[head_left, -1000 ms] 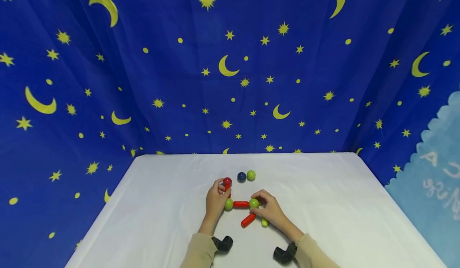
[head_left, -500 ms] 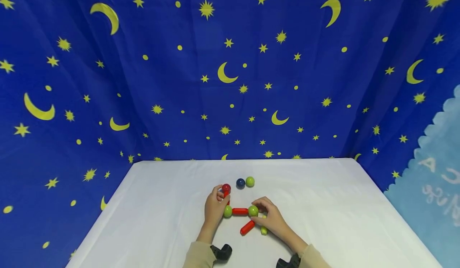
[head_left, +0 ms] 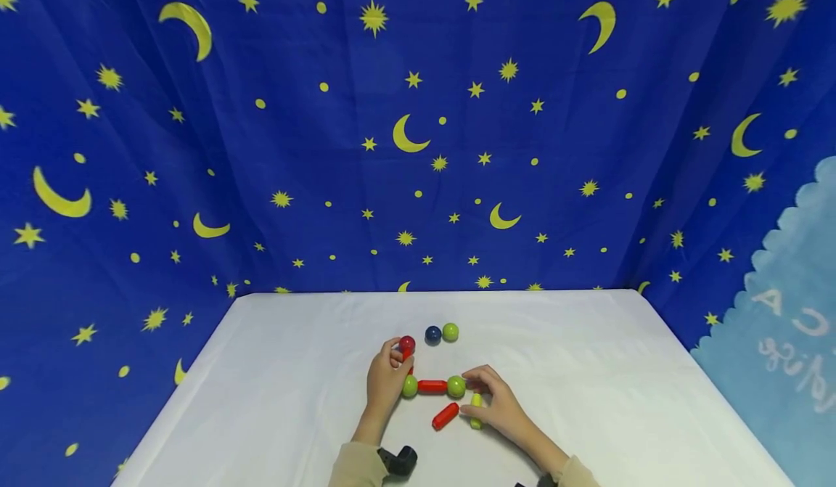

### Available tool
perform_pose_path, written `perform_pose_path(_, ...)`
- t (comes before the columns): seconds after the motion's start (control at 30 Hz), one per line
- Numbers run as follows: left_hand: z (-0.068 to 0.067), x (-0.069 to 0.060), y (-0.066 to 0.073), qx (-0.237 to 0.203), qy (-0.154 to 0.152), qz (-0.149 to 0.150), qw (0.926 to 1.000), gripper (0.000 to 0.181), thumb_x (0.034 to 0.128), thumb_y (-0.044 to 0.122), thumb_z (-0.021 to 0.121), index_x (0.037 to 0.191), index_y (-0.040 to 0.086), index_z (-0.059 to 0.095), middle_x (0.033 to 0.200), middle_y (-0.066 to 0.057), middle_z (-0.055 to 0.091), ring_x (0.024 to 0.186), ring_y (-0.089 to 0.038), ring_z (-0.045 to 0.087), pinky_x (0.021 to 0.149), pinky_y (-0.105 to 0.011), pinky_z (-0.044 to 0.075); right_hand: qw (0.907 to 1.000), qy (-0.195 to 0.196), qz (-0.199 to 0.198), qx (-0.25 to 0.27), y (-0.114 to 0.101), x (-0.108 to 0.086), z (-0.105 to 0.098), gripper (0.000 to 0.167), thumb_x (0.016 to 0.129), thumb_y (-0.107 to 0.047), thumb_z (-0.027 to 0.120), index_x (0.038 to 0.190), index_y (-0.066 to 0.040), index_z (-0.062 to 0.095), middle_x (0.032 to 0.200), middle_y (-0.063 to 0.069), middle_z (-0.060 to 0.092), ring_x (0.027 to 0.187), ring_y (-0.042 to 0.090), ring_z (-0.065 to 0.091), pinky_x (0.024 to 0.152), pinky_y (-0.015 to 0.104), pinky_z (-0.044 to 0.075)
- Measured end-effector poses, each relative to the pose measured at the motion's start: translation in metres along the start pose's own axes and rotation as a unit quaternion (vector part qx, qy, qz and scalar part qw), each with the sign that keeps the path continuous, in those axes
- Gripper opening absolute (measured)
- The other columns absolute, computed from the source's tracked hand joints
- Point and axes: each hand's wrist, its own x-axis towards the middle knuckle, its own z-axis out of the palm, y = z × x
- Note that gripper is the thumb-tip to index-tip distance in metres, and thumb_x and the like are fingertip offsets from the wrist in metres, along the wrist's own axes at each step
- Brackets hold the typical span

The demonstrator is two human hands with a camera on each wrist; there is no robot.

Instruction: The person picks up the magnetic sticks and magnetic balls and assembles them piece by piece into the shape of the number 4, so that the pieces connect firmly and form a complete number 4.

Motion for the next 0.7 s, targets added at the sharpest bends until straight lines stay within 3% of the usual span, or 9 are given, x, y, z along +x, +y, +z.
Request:
perform_pose_path(0.23, -0.001, -0.002, 0.0, 0.008, -0.001, -0.004, 1.0, 0.04, 0.08, 0.018, 0.072, 0.118, 0.009, 0.061, 0.078, -0.001, 0.061, 0.07, -0.009, 0.047, 0.067, -0.023, 0.038, 0.9995, -0.023, -0.013, 0.018, 0.003, -0.011, -0.005, 0.056, 0.069, -0.021, 0.082, 0.119, -0.009, 0.058, 0.116, 0.009, 0.058, 0.103, 0.017, 0.06, 0.091, 0.022, 0.049)
perform_pose_path(0.47, 0.001, -0.004, -0.002, 0.007, -0.002, -0.006, 1.0, 0.04, 0.0803, 0.018, 0.071, 0.118, 0.009, 0.061, 0.078, -0.002, 0.06, 0.071, -0.01, 0.047, 0.067, -0.024, 0.038, 0.9991, -0.037, -0.008, 0.018, 0.004, -0.022, -0.009, 0.061, 0.066, -0.024, 0.085, 0.12, -0.013, 0.059, 0.119, 0.004, 0.057, 0.109, 0.001, 0.054, 0.097, 0.018, 0.045)
perform_pose_path(0.7, 0.001, 0.002, 0.0, 0.007, 0.002, 0.002, 1.0, 0.04, 0.0807, 0.017, 0.072, 0.118, 0.009, 0.061, 0.08, -0.002, 0.061, 0.071, -0.01, 0.047, 0.068, -0.024, 0.038, 0.9983, -0.031, -0.049, -0.003, 0.0, -0.026, -0.017, 0.059, 0.069, -0.02, 0.083, 0.12, -0.006, 0.058, 0.116, 0.008, 0.058, 0.106, 0.004, 0.056, 0.095, 0.019, 0.047)
